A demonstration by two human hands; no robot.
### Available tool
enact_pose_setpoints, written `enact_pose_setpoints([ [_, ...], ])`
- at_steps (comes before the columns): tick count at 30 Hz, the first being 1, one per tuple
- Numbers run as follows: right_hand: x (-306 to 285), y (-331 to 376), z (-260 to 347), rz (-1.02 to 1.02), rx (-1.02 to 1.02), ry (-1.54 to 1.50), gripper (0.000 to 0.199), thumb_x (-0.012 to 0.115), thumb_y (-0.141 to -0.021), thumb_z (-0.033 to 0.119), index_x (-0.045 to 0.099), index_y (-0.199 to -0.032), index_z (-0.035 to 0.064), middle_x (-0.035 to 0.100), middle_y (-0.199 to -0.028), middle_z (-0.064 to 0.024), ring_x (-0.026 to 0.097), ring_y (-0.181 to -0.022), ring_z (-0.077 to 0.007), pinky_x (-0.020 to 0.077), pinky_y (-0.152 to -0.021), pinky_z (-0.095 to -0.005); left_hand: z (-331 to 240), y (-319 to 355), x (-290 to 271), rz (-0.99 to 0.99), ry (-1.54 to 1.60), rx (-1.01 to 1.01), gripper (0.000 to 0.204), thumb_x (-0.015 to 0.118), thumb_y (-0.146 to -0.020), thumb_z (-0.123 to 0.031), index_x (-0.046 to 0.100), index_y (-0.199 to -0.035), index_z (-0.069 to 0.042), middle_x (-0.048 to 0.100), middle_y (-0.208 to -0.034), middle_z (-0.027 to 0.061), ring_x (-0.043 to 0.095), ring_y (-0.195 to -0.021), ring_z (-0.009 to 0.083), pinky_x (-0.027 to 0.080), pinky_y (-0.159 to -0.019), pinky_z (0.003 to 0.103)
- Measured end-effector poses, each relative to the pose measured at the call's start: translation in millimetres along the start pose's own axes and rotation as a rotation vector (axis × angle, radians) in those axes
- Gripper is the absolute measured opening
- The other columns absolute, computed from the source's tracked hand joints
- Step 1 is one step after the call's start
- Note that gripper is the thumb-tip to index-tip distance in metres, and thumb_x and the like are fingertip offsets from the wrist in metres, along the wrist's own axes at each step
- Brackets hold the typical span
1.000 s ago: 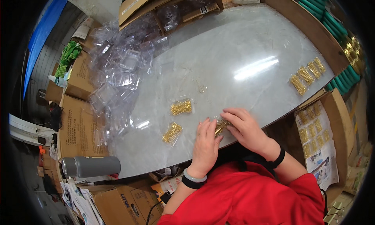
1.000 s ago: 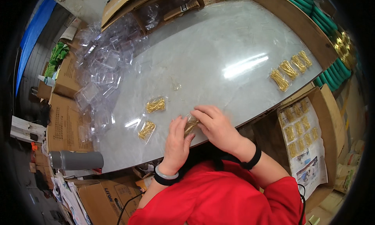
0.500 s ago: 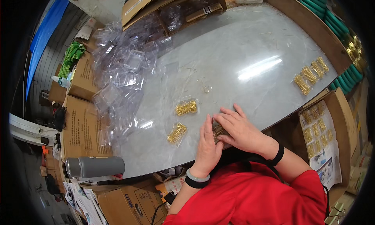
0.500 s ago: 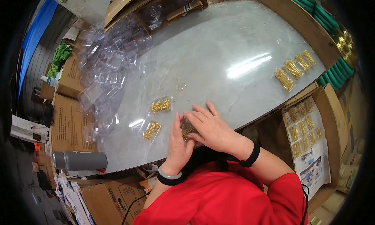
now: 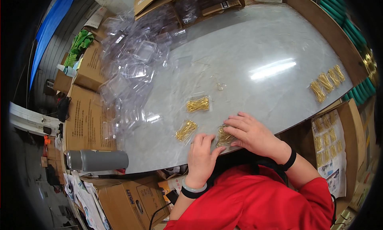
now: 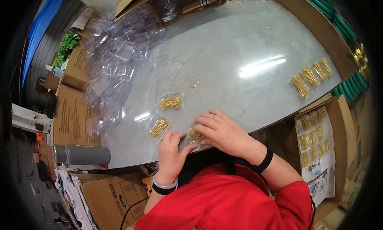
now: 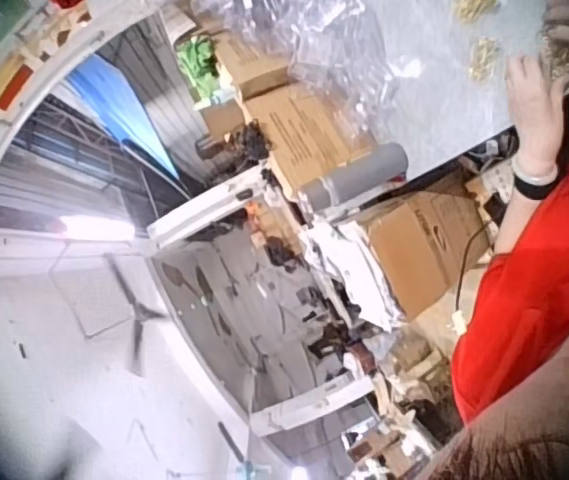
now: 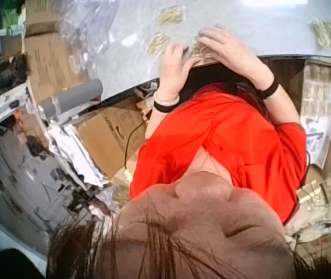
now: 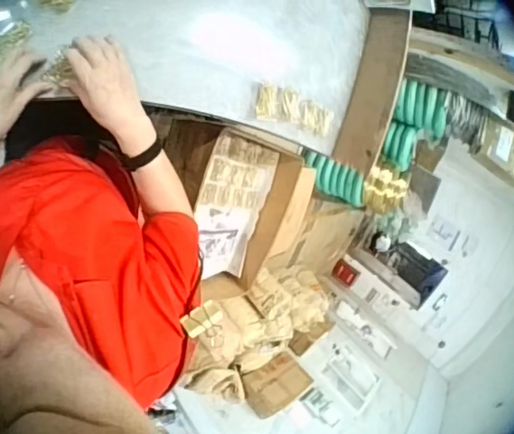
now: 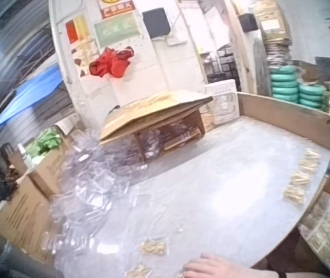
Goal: Sorting small gold-colored metal pins and placing them into small plastic bags.
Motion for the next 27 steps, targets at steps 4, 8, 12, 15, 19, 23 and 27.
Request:
enact_pose_setpoints([
  [4,3.9,1.5,1.3,-0.030,0.019,0.005,0.042,0.076,-0.084,0.016,0.061,-0.122,0.0066,0.062,-0.127,-0.0104,0.059,-0.119,-0.0314,0.0446,-0.110,-0.0459,2.4,1.2,1.2,-0.017,0.094,-0.064,0.025,0.083,-0.082,-0.013,0.067,-0.096,-0.001,0.063,-0.086,0.0138,0.066,-0.074,0.0288,0.052,-0.066,0.040],
  [8,0.8,11.4,0.8,-0.129,0.038,0.104,0.033,0.072,-0.081,0.011,0.066,-0.114,0.0072,0.065,-0.115,-0.0074,0.063,-0.106,-0.0272,0.0493,-0.096,-0.0416,6.0,-2.0,5.5,-0.008,0.128,-0.074,0.019,0.079,-0.086,-0.009,0.067,-0.098,0.000,0.065,-0.086,0.0152,0.066,-0.073,0.0286,0.052,-0.066,0.039],
  [12,2.4,12.8,1.2,-0.166,-0.015,0.156,0.027,0.071,-0.078,0.008,0.070,-0.105,0.0077,0.068,-0.107,-0.0057,0.065,-0.098,-0.0250,0.0516,-0.085,-0.0385,5.0,-9.8,1.8,-0.004,0.163,-0.051,0.015,0.074,-0.087,-0.002,0.066,-0.099,0.001,0.065,-0.089,0.0170,0.067,-0.079,0.0323,0.053,-0.069,0.039],
  [15,5.3,14.0,-0.7,-0.164,-0.006,0.141,0.026,0.065,-0.080,0.007,0.070,-0.106,0.0087,0.067,-0.108,-0.0055,0.064,-0.100,-0.0245,0.0519,-0.085,-0.0379,1.2,-15.9,-0.6,0.002,0.218,-0.026,0.015,0.071,-0.086,0.002,0.066,-0.100,0.001,0.065,-0.091,0.0178,0.066,-0.083,0.0354,0.052,-0.072,0.040],
  [19,3.4,12.1,0.6,-0.139,0.061,0.110,0.024,0.061,-0.083,0.008,0.068,-0.106,0.0075,0.065,-0.116,-0.0085,0.063,-0.109,-0.0279,0.0511,-0.096,-0.0406,-0.9,-20.3,-0.8,0.024,0.242,0.028,0.016,0.069,-0.086,0.005,0.066,-0.101,0.002,0.065,-0.094,0.0176,0.065,-0.086,0.0362,0.053,-0.075,0.040],
  [23,0.8,1.3,1.4,-0.078,-0.005,0.131,0.023,0.061,-0.086,0.009,0.061,-0.108,0.0029,0.062,-0.124,-0.0133,0.058,-0.122,-0.0334,0.0455,-0.109,-0.0444,-1.0,-20.5,2.2,0.022,0.259,0.044,0.016,0.068,-0.086,0.006,0.066,-0.101,0.001,0.065,-0.096,0.0163,0.065,-0.088,0.0349,0.053,-0.077,0.039],
  [27,5.6,4.2,-2.9,-0.064,0.018,0.099,0.025,0.062,-0.087,0.009,0.057,-0.111,0.0009,0.061,-0.125,-0.0153,0.057,-0.124,-0.0350,0.0443,-0.111,-0.0452,0.2,-17.9,5.1,0.041,0.343,0.011,0.027,0.072,-0.083,0.004,0.065,-0.110,0.000,0.064,-0.109,0.0151,0.066,-0.092,0.0325,0.054,-0.081,0.038],
])
Point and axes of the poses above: each hand's wrist, its own y-axis away from the middle knuckle, its own x-axis out of the palm, z = x × y, the point moved 5 cm from there along -y, towards the middle knuckle
